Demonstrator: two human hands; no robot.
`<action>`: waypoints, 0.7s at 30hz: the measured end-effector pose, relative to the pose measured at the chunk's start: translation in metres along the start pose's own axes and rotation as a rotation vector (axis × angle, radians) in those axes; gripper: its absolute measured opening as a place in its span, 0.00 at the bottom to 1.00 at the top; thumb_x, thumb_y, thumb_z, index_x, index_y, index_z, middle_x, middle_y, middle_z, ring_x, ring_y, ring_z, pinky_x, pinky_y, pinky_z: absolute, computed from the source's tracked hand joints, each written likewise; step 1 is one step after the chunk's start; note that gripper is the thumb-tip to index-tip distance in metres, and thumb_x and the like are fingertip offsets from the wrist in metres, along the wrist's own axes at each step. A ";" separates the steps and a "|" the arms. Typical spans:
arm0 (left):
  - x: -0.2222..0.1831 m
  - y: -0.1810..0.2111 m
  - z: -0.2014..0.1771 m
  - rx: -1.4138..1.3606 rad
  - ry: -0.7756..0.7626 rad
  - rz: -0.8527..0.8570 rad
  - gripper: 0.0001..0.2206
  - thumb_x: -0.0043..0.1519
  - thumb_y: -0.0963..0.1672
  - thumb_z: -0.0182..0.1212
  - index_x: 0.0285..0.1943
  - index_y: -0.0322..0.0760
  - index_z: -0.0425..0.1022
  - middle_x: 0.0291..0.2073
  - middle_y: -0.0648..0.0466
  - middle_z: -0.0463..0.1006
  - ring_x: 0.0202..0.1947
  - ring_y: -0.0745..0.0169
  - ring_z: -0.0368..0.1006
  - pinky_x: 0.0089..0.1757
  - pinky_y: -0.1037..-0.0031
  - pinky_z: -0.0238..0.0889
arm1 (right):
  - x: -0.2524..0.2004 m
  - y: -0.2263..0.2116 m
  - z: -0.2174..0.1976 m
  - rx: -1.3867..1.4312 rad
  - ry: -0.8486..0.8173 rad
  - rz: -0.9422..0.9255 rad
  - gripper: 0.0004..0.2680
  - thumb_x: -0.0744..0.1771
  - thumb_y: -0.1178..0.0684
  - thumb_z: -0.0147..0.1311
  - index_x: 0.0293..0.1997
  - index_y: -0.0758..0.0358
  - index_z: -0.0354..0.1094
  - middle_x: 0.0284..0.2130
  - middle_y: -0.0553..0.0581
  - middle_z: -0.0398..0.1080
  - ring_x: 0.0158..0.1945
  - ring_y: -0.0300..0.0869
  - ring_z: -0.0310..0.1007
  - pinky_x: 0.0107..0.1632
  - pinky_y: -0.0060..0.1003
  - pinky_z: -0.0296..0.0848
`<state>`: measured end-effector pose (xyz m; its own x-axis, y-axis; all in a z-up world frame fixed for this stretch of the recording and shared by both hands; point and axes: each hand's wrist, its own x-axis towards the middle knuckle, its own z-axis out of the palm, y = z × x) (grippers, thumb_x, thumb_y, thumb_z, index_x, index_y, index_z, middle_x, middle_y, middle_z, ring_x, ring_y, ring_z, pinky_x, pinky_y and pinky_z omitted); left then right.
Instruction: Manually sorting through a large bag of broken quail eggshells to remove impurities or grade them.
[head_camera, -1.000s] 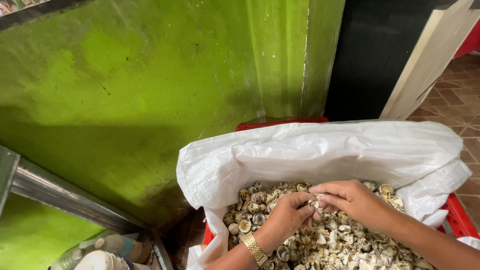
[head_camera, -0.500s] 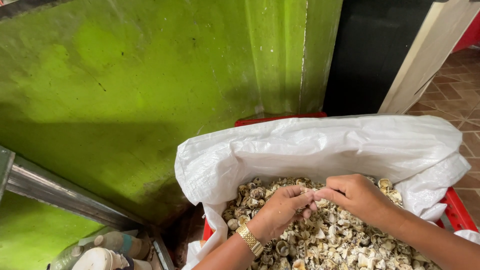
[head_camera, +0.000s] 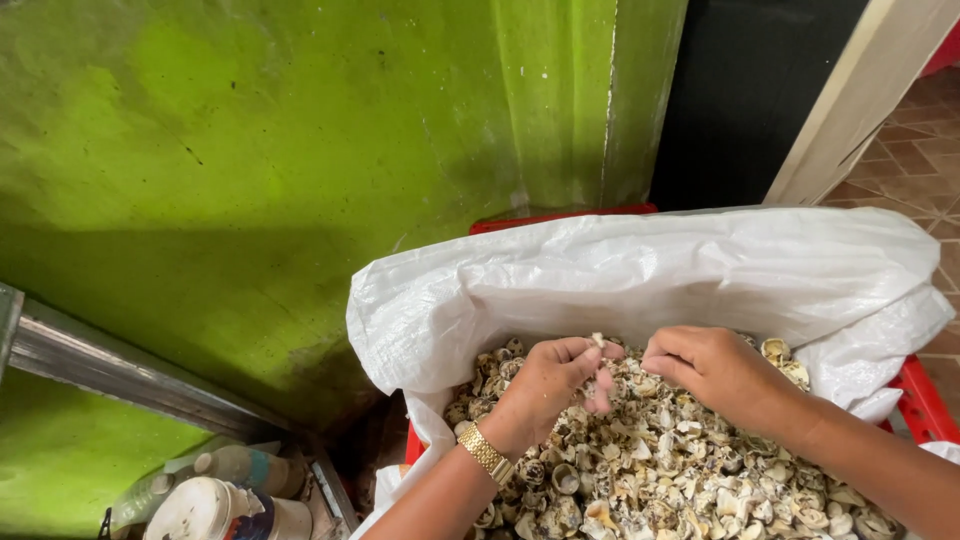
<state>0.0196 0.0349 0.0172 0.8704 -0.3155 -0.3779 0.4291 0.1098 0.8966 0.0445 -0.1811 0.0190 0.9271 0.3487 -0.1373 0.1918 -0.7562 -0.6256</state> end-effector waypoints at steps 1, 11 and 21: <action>-0.002 0.001 0.000 0.011 -0.002 -0.001 0.11 0.73 0.43 0.48 0.50 0.35 0.78 0.19 0.59 0.75 0.18 0.71 0.71 0.26 0.82 0.61 | 0.000 0.004 0.002 -0.061 0.002 -0.050 0.08 0.67 0.47 0.52 0.27 0.51 0.69 0.20 0.43 0.68 0.24 0.32 0.67 0.32 0.23 0.69; 0.001 -0.008 -0.005 0.098 -0.027 0.017 0.24 0.72 0.55 0.44 0.24 0.46 0.70 0.11 0.67 0.53 0.14 0.75 0.44 0.24 0.84 0.47 | 0.009 0.027 0.011 -0.107 0.136 -0.277 0.17 0.67 0.43 0.52 0.16 0.53 0.55 0.13 0.44 0.55 0.18 0.35 0.53 0.26 0.29 0.58; 0.013 -0.040 0.008 1.560 0.132 0.524 0.03 0.64 0.36 0.61 0.39 0.34 0.76 0.29 0.52 0.74 0.31 0.62 0.68 0.40 0.71 0.71 | 0.004 0.001 0.000 -0.071 -0.019 -0.027 0.03 0.66 0.52 0.53 0.36 0.47 0.74 0.31 0.42 0.76 0.33 0.31 0.73 0.41 0.24 0.75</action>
<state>0.0113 0.0185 -0.0218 0.8813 -0.4658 0.0792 -0.4700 -0.8473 0.2473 0.0480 -0.1799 0.0178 0.9152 0.3794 -0.1357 0.2396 -0.7833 -0.5736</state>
